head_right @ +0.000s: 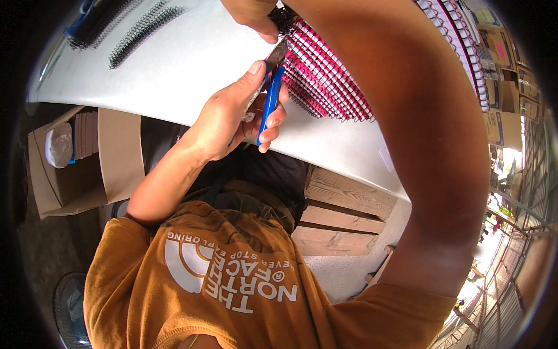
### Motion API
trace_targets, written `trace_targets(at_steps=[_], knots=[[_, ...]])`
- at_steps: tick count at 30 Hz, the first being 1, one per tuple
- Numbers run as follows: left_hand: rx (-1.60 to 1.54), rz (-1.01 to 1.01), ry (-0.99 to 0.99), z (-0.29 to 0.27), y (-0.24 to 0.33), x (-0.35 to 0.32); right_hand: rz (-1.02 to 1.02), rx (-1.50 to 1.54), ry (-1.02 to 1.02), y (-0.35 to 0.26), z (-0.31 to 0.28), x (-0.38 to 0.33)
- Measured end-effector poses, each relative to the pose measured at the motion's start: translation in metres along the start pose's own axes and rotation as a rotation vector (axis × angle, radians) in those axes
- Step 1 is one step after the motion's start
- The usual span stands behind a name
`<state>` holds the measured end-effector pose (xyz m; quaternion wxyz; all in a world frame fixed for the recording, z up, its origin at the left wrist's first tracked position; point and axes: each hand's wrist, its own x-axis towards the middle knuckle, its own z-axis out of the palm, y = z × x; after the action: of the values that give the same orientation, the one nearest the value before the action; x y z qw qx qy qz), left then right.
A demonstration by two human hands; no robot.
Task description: The person trims excess wire from the spiral coils of notebooks using a pair of pliers. They pick up a stack of pink notebooks, use the tool to cut the ends of the spiral bindings one at a time, and then set the stack down on a work surface.
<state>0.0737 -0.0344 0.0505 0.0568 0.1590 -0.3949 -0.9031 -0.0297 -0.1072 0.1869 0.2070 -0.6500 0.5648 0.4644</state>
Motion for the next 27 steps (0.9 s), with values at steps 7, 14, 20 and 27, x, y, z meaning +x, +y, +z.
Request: trace_targets(at_steps=[7, 14, 20, 27], knots=[[-0.093, -0.004, -0.020, 0.002, 0.000, 0.002, -0.013, 0.012, 0.056, 0.007, -0.002, 0.000], [-0.119, 0.000, 0.103, 0.018, 0.003, 0.002, -0.017, 0.022, 0.080, 0.012, 0.001, 0.005], [-0.143, -0.011, -0.060, -0.001, 0.000, 0.003, -0.019, 0.004, 0.066, 0.011, 0.002, -0.001], [-0.007, -0.016, -0.014, 0.013, 0.009, -0.002, -0.028, -0.007, 0.061, 0.013, 0.002, -0.006]])
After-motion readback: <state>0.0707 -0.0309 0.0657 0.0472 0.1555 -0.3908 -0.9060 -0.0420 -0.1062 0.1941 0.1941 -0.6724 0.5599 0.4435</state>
